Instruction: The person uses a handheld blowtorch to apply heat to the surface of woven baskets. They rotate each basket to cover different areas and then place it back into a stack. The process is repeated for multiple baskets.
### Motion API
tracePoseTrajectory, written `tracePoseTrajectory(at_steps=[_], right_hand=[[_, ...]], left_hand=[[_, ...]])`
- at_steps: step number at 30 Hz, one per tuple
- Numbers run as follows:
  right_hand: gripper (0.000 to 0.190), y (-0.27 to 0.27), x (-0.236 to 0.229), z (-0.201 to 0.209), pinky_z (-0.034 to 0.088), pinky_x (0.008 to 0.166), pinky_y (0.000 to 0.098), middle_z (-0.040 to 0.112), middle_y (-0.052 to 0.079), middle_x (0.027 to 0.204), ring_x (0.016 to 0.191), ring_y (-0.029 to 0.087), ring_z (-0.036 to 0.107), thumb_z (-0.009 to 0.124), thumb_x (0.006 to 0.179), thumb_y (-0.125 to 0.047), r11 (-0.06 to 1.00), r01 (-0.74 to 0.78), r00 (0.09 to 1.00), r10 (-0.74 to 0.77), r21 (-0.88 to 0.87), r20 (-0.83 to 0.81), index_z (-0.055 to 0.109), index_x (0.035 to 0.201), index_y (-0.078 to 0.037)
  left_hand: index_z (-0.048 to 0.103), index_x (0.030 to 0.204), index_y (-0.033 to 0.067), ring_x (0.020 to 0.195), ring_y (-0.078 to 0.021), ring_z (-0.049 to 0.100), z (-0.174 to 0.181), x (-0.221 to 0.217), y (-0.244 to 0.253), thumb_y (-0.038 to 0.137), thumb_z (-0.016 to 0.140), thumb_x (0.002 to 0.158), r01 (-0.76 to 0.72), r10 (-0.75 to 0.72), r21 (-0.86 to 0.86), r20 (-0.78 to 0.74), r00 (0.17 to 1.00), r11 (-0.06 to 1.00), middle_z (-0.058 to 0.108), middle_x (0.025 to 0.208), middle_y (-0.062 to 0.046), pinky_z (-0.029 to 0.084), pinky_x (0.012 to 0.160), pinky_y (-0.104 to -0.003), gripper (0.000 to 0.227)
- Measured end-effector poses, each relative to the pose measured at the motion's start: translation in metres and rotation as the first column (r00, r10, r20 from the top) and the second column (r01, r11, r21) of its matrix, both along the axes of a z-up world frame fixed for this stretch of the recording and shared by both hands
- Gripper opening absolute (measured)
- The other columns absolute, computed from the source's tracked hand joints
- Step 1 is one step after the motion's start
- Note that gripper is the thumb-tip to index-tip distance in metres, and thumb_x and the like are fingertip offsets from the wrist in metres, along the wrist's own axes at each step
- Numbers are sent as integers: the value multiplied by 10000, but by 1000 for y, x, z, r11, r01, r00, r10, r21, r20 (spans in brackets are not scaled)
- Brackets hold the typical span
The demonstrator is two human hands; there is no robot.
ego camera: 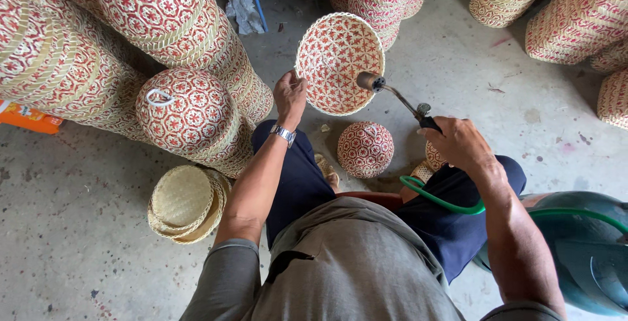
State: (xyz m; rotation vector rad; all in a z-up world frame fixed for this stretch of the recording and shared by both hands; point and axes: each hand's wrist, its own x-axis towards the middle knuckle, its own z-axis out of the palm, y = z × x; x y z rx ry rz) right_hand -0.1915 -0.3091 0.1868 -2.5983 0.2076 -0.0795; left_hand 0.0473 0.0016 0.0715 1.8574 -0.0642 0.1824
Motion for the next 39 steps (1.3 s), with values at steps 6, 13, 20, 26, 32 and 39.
tracePoseTrajectory(at_steps=[6,13,20,26,32,39], right_hand=[[293,19,27,-4,491,546,451,669,176,705,574,305,639,665,1030,-297,989,12,999,-19,146,45,671,976,-10],[259,23,-14,34,455,474,390,565,134,573,477,187,555,655,971,-307,971,94,946,-19,218,-325,674,979,-49],[329,2,-54,29,427,474,323,581,71,583,476,156,518,593,1016,-272,844,310,928,-169,438,-332,674,866,9],[353,-18,-51,19,392,454,301,556,69,569,475,133,480,578,1028,-262,721,181,977,-54,669,-206,677,841,21],[311,-22,-43,21,412,433,299,582,44,615,500,115,502,581,1003,-228,693,168,981,-44,701,-191,679,848,24],[332,-20,-45,26,396,441,292,565,64,578,472,126,484,578,1021,-232,726,98,991,-8,680,-134,675,835,25]], left_hand=[[705,1183,60,729,-64,629,-11,-4,-19,167,656,964,163,-167,-215,-1,986,963,732,915,5,528,618,-234,248],[745,1136,47,745,-82,645,-19,22,7,216,617,1029,66,-66,-187,6,998,980,747,909,-18,536,633,-249,238],[725,1182,32,757,-122,663,2,53,53,191,556,1061,-17,26,-60,143,989,998,758,924,-49,548,690,-301,261],[656,1215,23,926,-278,735,38,72,68,132,562,1060,-57,-28,157,493,870,986,754,1041,-146,560,821,-409,212],[641,1247,25,1025,-284,677,88,65,64,58,587,1077,16,-221,298,669,710,954,636,1163,-137,564,874,-389,181],[724,1306,188,957,-239,553,141,42,44,48,667,996,-78,-385,519,717,581,851,496,1020,-77,540,919,-423,344]])
